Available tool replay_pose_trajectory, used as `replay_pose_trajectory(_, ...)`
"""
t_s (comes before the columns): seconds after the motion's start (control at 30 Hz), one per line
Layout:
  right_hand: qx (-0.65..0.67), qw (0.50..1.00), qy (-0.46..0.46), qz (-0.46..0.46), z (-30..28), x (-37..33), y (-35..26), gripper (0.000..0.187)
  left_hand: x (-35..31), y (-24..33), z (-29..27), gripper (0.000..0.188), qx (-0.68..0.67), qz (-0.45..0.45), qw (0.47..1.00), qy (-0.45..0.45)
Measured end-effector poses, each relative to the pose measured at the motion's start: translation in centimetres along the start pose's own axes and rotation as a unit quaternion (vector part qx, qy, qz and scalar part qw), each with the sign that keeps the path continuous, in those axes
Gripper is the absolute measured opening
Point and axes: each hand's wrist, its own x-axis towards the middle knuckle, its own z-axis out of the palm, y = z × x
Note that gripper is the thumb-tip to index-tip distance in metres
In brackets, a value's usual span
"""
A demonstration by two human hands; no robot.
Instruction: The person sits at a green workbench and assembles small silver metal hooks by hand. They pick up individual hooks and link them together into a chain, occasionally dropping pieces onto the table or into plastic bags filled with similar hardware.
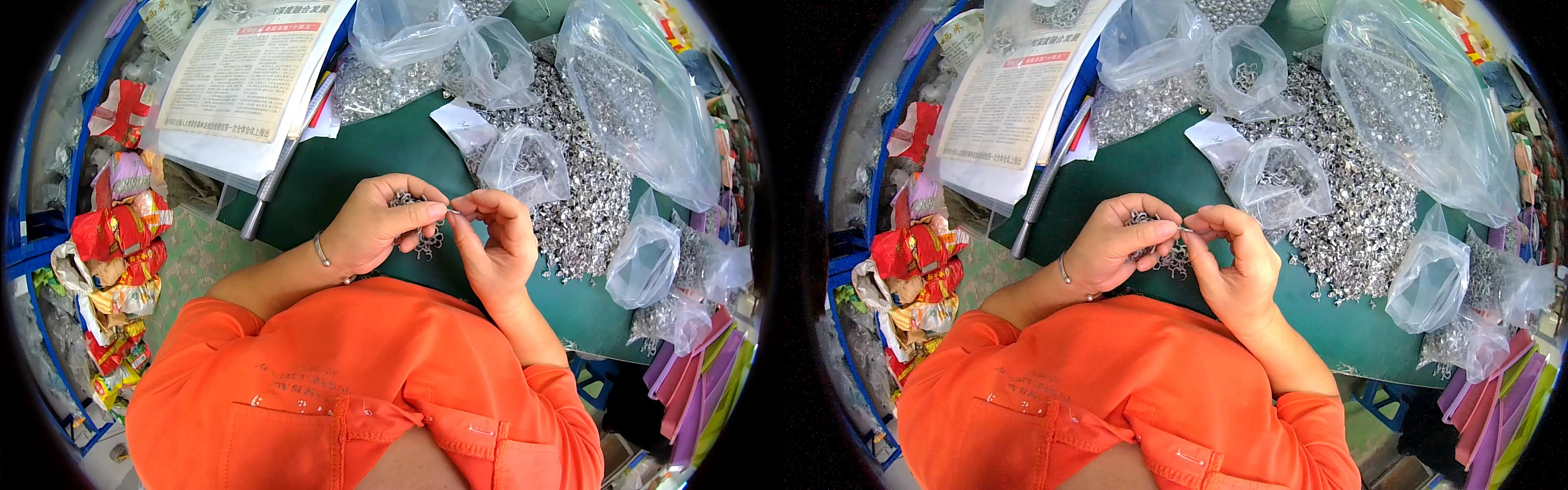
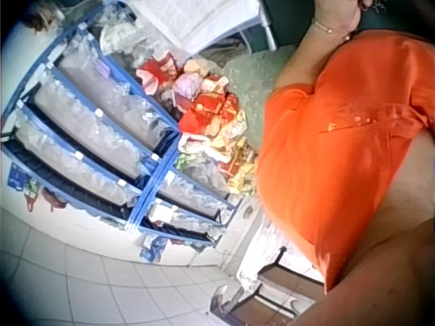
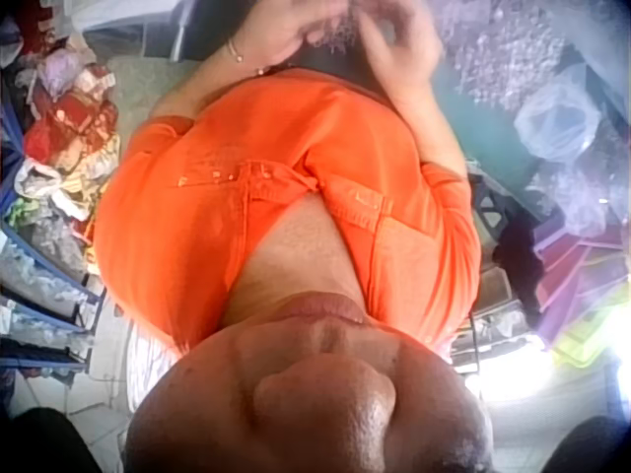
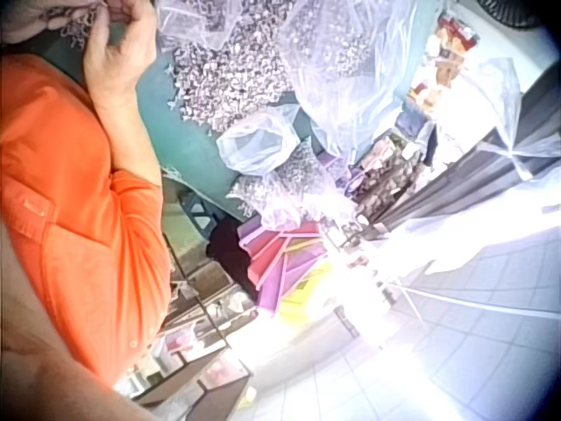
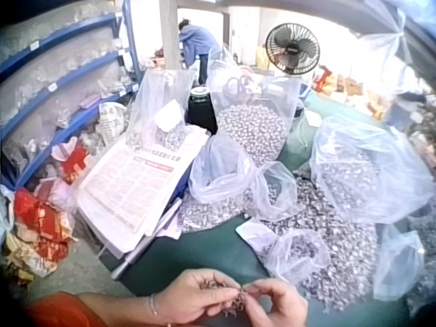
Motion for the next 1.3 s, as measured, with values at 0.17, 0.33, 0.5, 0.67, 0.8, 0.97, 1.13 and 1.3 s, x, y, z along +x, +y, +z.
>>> replay_pose_trajectory(0.17,0.029,1.000,0.007,0.001,0.2,0.0,-0.1,0.033,-0.1,0.1,0.1,0.012,-0.016,0.000,1.000,0.000)
replay_pose_trajectory(0.33,0.044,0.999,0.013,0.009,0.3,0.2,-0.5,0.029,-0.1,0.1,-0.2,0.011,-0.036,-0.004,0.999,-0.008)
replay_pose_trajectory(0.5,-0.093,0.982,0.043,-0.158,-0.9,4.4,-1.1,0.019,0.3,0.0,-0.5,0.010,-0.092,-0.044,0.995,0.020)
replay_pose_trajectory(0.67,-0.140,0.949,0.164,-0.231,-2.0,11.5,0.2,0.018,0.3,0.4,-0.5,0.016,-0.038,-0.039,0.998,-0.008)
replay_pose_trajectory(0.8,-0.194,0.960,0.099,-0.175,-2.0,13.5,0.7,0.012,0.0,0.4,-0.6,0.022,-0.047,-0.021,0.999,0.000)
replay_pose_trajectory(0.97,-0.155,0.982,-0.087,-0.065,-1.4,9.3,-2.5,0.011,0.2,0.7,-0.8,0.021,-0.055,-0.008,0.997,0.046)
replay_pose_trajectory(1.13,-0.180,0.959,-0.219,-0.011,-0.2,5.2,-3.2,0.016,0.7,0.7,-0.6,0.022,-0.078,-0.002,0.996,0.041)
replay_pose_trajectory(1.3,-0.172,0.968,-0.176,-0.053,-0.6,4.5,-2.4,0.018,0.5,0.6,-0.7,0.023,-0.100,-0.014,0.994,0.036)
